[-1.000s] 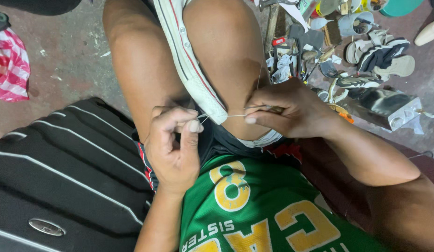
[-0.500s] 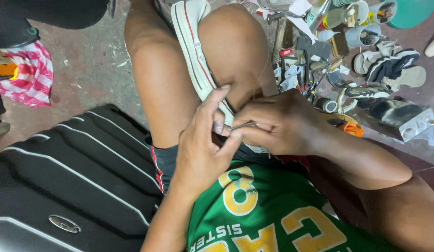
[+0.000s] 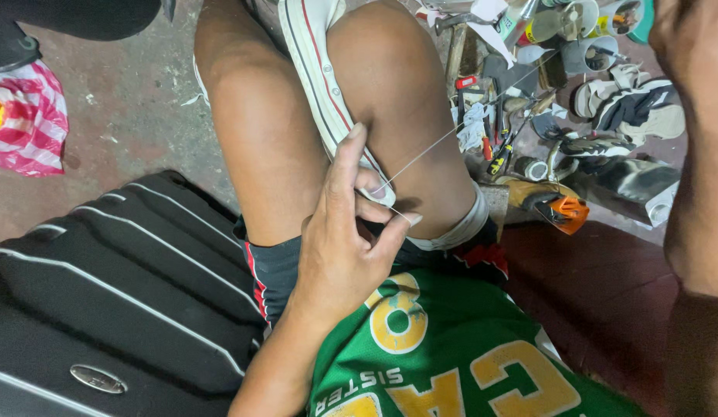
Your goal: The person sits on the floor and sews a white canvas shoe using a needle and white thread. They repeatedly push the needle through the shoe's sole and pull the thread tight to secure the stitching.
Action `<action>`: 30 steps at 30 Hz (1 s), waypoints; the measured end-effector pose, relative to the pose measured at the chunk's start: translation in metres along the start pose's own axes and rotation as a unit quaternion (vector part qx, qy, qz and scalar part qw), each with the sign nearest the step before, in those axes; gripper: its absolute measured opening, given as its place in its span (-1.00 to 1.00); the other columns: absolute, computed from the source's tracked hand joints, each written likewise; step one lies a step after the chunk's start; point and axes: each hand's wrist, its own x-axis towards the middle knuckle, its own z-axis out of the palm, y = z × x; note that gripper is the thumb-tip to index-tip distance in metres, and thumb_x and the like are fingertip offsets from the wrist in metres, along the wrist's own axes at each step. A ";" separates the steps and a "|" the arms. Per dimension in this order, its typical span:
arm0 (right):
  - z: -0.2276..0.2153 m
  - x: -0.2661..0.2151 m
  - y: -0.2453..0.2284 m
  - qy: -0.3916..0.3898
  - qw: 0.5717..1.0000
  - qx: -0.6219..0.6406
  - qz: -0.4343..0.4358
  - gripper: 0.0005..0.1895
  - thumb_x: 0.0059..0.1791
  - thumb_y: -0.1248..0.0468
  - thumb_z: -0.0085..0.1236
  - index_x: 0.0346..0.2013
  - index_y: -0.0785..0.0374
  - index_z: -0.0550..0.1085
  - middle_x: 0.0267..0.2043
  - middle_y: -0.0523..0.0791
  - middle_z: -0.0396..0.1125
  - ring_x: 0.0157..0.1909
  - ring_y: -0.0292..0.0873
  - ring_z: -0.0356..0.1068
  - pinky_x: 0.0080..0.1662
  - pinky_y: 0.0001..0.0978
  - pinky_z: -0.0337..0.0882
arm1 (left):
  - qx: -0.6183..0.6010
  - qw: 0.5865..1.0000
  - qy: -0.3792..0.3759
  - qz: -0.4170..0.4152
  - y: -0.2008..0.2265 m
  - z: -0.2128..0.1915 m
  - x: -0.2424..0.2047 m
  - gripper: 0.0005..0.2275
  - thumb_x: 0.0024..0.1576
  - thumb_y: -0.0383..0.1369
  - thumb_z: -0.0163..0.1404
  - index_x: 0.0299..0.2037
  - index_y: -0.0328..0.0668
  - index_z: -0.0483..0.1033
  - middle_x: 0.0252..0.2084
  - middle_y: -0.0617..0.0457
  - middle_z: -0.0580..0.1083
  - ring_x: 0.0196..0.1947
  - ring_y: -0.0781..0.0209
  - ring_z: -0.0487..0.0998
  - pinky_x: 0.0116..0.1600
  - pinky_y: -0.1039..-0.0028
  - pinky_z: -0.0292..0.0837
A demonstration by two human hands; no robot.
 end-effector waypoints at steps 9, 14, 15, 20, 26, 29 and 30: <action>-0.014 -0.081 -0.119 -0.003 0.885 0.421 -0.201 -0.56 0.00 0.22 0.29 0.14 0.25 0.43 -0.23 -0.11 0.47 -0.19 -0.08 0.50 -0.16 -0.20 0.51 | -0.053 0.998 0.014 -0.030 0.007 -0.002 0.002 -0.12 0.02 -0.55 0.26 0.51 -0.26 -0.09 0.34 -0.12 0.44 -0.34 0.36 0.68 -0.33 0.62 0.52; -0.044 -0.075 -0.153 0.023 0.846 0.470 -0.251 -0.53 -0.03 0.35 0.15 0.18 0.26 0.40 -0.11 -0.03 0.45 -0.09 0.01 0.48 -0.09 -0.13 0.50 | -0.033 0.999 0.028 -0.009 0.006 -0.004 0.001 -0.16 0.03 -0.54 0.28 0.48 -0.26 -0.01 0.33 -0.11 0.45 -0.34 0.40 0.65 -0.34 0.66 0.46; -0.047 -0.072 -0.155 0.039 0.822 0.502 -0.267 -0.51 -0.03 0.35 0.13 0.21 0.28 0.38 -0.09 -0.02 0.44 -0.04 0.02 0.48 -0.04 -0.12 0.50 | -0.054 0.997 0.043 0.017 0.004 -0.004 -0.001 -0.26 0.04 -0.60 0.21 0.42 -0.27 0.07 0.32 -0.16 0.39 -0.27 0.35 0.64 -0.34 0.65 0.46; -0.056 -0.069 -0.169 0.011 0.768 0.599 -0.227 -0.45 -0.07 0.14 0.28 0.17 0.20 0.37 -0.06 0.00 0.42 -0.24 -0.11 0.49 -0.19 -0.26 0.51 | -0.102 0.977 0.183 0.048 -0.007 -0.021 -0.015 -0.64 0.19 -0.71 -0.08 0.18 -0.26 0.36 0.22 -0.13 0.34 -0.17 0.37 0.58 -0.25 0.67 0.39; -0.038 -0.060 -0.169 -0.017 0.808 0.569 -0.152 -0.42 -0.13 0.24 0.50 0.15 0.12 0.45 -0.14 -0.13 0.39 -0.40 -0.27 0.28 -0.31 -0.45 0.35 | 0.064 0.992 0.105 -0.004 -0.022 -0.017 -0.008 -0.66 0.05 -0.59 0.19 0.03 -0.25 0.49 0.10 -0.08 0.44 -0.30 0.30 0.58 -0.39 0.59 0.47; -0.030 -0.057 -0.155 -0.022 0.776 0.614 -0.143 -0.40 -0.16 0.29 0.52 0.12 0.13 0.45 -0.11 -0.18 0.35 -0.42 -0.37 0.16 -0.34 -0.50 0.28 | 0.121 0.986 0.099 0.060 -0.024 -0.003 -0.001 -0.67 0.05 -0.46 0.31 -0.04 -0.19 0.48 -0.02 0.00 0.44 -0.28 0.18 0.58 -0.21 0.41 0.52; -0.028 -0.057 -0.151 -0.010 0.770 0.621 -0.148 -0.40 -0.17 0.31 0.53 0.10 0.14 0.44 -0.08 -0.19 0.34 -0.40 -0.40 0.14 -0.33 -0.51 0.28 | 0.117 0.986 0.093 0.069 -0.025 -0.001 0.003 -0.68 0.05 -0.45 0.31 -0.05 -0.21 0.48 -0.04 -0.01 0.44 -0.29 0.15 0.57 -0.22 0.39 0.51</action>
